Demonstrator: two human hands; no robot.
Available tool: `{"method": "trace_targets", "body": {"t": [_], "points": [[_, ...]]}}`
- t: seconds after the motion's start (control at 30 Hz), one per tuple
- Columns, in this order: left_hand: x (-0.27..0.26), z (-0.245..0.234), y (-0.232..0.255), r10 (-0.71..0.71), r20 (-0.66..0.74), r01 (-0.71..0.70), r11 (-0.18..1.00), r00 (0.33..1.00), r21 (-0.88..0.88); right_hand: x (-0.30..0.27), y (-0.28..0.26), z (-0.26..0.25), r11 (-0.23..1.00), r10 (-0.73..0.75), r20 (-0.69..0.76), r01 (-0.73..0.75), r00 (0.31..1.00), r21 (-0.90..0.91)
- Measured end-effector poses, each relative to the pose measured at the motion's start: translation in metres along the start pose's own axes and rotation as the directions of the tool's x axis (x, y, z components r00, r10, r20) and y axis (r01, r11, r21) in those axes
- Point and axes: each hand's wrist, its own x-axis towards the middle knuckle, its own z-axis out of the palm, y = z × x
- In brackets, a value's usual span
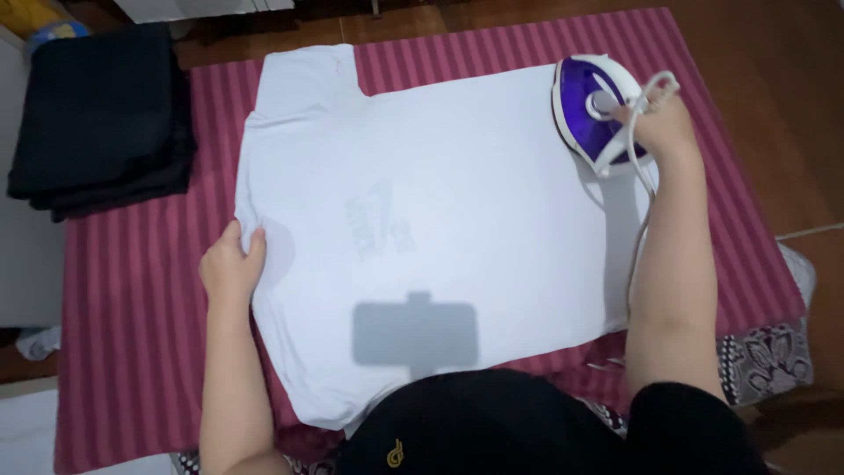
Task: Ironing and folding a white t-shirt on an ironing surface.
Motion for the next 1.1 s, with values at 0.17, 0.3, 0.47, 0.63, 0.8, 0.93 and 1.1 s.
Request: {"method": "trace_targets", "body": {"t": [0.17,0.3,0.47,0.63,0.8,0.93,1.1], "points": [[0.002,0.002,-0.004,0.006,-0.017,-0.006,1.000,1.000,-0.029,0.010,0.015,0.007,0.997,-0.054,0.038,0.052,0.998,0.049],[0.002,-0.001,-0.002,-0.022,0.003,0.023,0.999,1.000,-0.048,0.009,0.105,0.018,0.890,-0.408,-0.011,0.395,0.913,-0.227],[0.004,-0.002,0.002,-0.037,0.003,0.037,0.994,0.999,-0.099,-0.152,0.094,-0.031,0.998,-0.058,0.092,0.059,0.994,-0.003],[0.003,0.000,0.000,-0.047,0.015,0.048,0.997,0.999,-0.066,-0.244,0.071,-0.066,0.940,0.309,0.223,-0.333,0.924,0.074],[0.002,0.006,-0.003,-0.016,-0.036,0.013,0.997,0.999,-0.071,-0.225,0.121,-0.053,0.969,-0.035,0.254,-0.029,0.967,0.245],[0.003,0.012,-0.006,-0.035,-0.051,0.032,0.998,0.998,-0.057,-0.176,0.062,-0.040,0.990,-0.092,0.210,0.067,0.973,0.123],[0.004,0.014,-0.008,-0.041,-0.056,0.037,0.997,0.998,-0.068,-0.097,0.002,0.002,0.987,-0.144,0.174,0.127,0.974,0.102]]}}
